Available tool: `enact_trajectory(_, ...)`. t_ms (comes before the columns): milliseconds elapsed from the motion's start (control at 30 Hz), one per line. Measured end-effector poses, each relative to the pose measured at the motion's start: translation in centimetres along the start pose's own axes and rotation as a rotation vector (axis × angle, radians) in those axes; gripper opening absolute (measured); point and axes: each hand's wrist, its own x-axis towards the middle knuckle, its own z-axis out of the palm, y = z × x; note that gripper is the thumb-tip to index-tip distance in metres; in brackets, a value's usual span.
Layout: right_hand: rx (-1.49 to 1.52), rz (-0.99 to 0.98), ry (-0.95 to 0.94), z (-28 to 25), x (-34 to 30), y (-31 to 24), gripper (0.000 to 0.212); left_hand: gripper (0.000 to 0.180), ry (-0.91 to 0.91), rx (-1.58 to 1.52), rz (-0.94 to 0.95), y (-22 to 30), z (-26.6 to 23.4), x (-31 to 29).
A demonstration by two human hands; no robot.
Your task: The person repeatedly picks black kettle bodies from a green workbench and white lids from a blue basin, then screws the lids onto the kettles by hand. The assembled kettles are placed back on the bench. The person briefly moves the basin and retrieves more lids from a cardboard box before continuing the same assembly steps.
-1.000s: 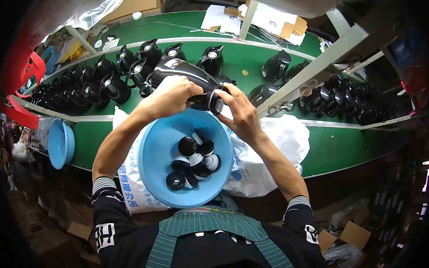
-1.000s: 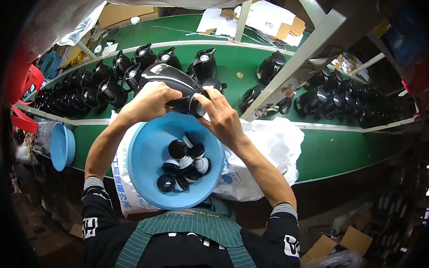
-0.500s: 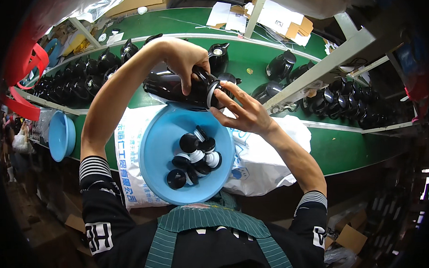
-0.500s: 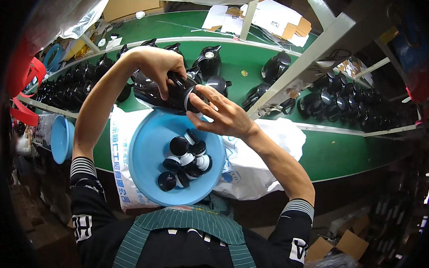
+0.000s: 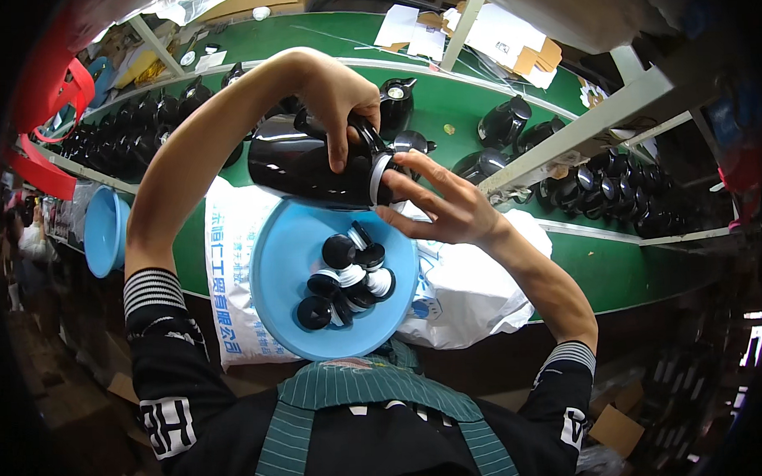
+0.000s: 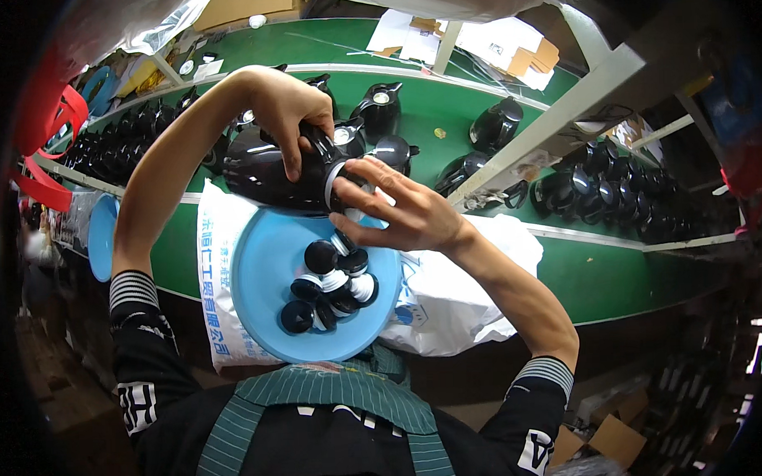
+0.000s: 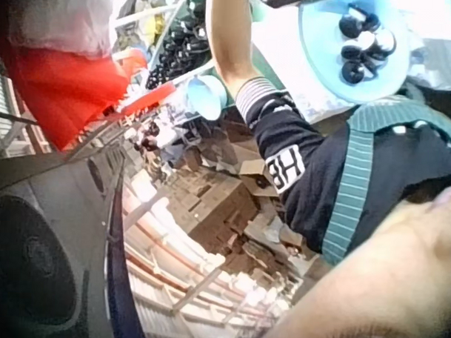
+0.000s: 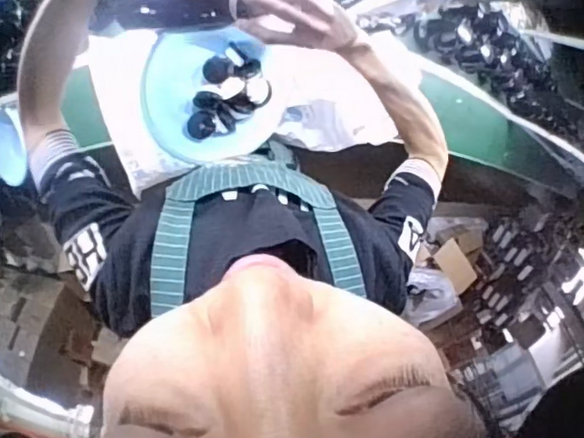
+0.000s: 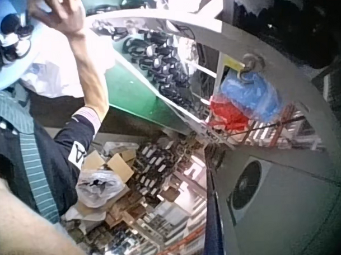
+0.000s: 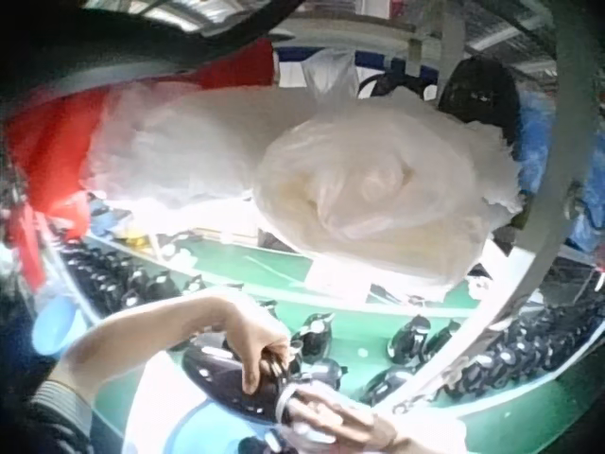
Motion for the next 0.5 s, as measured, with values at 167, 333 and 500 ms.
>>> enact_trajectory(167, 0.289, 0.552, 0.15, -0.6, -0.8, -1.8, 0.072, 0.028, 0.514, 0.068, 0.1, 2.8, 4.4, -1.4)
enact_trajectory(333, 0.756, 1.163, 0.32, -0.8, -0.8, -3.3, 0.068, 0.014, 0.869, 0.356, 0.065, 4.8, 9.4, 0.0)
enact_trajectory(500, 1.492, 2.005, 0.1, -1.0, -2.2, -1.8, 0.084, 0.02, 1.079, 0.46, 0.002, 5.0, 13.9, 3.4)
